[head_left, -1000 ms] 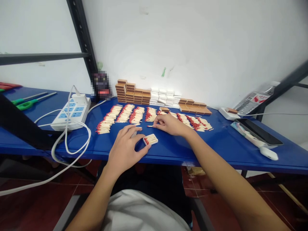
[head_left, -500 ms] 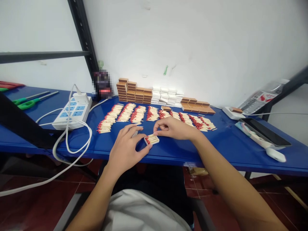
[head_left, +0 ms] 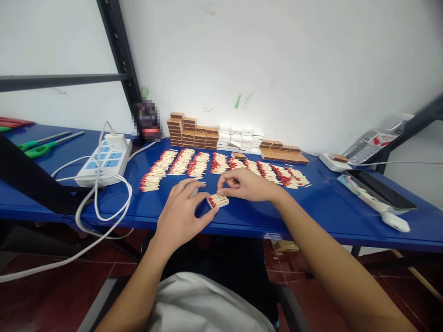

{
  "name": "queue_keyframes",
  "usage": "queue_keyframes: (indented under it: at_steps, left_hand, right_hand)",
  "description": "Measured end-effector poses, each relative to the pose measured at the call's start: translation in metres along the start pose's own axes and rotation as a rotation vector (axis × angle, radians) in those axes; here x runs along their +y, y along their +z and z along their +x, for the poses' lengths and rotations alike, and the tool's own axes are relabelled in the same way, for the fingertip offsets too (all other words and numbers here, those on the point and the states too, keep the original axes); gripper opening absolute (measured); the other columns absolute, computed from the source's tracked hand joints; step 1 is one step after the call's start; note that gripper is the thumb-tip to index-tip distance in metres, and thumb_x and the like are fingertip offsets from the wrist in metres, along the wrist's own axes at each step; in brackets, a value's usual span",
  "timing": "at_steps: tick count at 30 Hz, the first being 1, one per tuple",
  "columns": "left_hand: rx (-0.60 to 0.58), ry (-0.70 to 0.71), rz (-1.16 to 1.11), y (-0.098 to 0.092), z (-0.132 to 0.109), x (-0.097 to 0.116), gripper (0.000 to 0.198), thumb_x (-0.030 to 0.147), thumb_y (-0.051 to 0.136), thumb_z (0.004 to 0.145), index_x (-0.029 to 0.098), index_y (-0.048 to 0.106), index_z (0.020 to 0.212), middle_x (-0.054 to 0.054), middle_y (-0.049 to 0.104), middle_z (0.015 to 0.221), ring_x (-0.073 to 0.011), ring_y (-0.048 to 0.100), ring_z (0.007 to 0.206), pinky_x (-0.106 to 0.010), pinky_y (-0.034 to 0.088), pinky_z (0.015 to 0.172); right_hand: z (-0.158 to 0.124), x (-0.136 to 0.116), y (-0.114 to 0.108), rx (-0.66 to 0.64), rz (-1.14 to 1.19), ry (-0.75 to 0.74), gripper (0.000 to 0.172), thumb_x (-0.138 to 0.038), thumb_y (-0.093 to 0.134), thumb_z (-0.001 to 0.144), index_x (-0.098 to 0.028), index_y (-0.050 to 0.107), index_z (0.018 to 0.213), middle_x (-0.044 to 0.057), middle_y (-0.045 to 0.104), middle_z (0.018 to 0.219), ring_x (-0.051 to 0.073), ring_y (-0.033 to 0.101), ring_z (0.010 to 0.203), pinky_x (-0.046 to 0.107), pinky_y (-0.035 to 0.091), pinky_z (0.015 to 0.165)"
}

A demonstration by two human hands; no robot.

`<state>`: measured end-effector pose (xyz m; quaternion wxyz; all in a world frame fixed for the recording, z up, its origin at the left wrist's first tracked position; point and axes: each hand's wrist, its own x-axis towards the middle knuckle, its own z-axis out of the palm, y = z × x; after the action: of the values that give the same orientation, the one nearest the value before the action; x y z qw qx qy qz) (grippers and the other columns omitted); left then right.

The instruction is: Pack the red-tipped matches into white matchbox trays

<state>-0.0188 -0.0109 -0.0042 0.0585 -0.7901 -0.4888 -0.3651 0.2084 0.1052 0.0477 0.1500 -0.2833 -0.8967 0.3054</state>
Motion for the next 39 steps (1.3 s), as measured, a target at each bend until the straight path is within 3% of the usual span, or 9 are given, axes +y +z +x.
queue_keyframes:
  at_steps: [8,17,22,30,39]
  left_hand:
    - [-0.004,-0.003,0.0,0.001,0.0,0.0,0.019,0.036,0.079,0.095,0.023,0.079,0.109,-0.009,0.073,0.134,-0.0333,0.059,0.136,-0.054,0.051,0.116]
    - [-0.003,0.001,-0.004,0.0,-0.001,0.0,0.021,0.037,0.079,0.096,0.023,0.079,0.111,-0.01,0.073,0.134,-0.0333,0.059,0.136,-0.055,0.051,0.116]
    - [-0.015,-0.004,-0.002,0.0,0.0,0.0,0.021,0.037,0.079,0.095,0.023,0.079,0.11,-0.009,0.073,0.135,-0.0335,0.058,0.137,-0.055,0.05,0.117]
    - [-0.017,-0.012,-0.005,-0.001,0.001,0.001,0.017,0.036,0.079,0.095,0.024,0.078,0.108,-0.01,0.073,0.134,-0.0336,0.058,0.137,-0.055,0.05,0.116]
    - [-0.006,-0.01,-0.007,0.0,0.0,0.001,0.018,0.036,0.078,0.095,0.025,0.078,0.109,-0.01,0.073,0.134,-0.0336,0.059,0.136,-0.055,0.051,0.115]
  right_hand:
    - [-0.001,0.0,-0.002,-0.004,0.0,0.013,0.037,-0.056,0.076,0.093,-0.019,0.073,0.094,-0.009,0.034,0.063,0.011,0.033,0.058,0.028,0.027,0.061]
    - [0.005,-0.006,0.011,0.0,0.021,0.002,0.034,-0.052,0.078,0.092,-0.019,0.072,0.092,-0.009,0.033,0.064,0.011,0.032,0.06,0.028,0.027,0.062]
    - [0.003,-0.001,0.006,0.034,0.006,-0.014,0.035,-0.053,0.076,0.094,-0.019,0.072,0.091,-0.009,0.032,0.064,0.011,0.032,0.06,0.028,0.028,0.062]
    - [-0.006,0.005,-0.009,-0.087,0.004,0.054,0.045,-0.061,0.079,0.09,-0.018,0.074,0.103,-0.009,0.034,0.066,0.011,0.035,0.059,0.027,0.029,0.059]
    - [-0.005,0.005,-0.007,-0.133,0.03,0.069,0.04,-0.056,0.079,0.09,-0.019,0.073,0.104,-0.009,0.035,0.066,0.012,0.036,0.059,0.027,0.029,0.058]
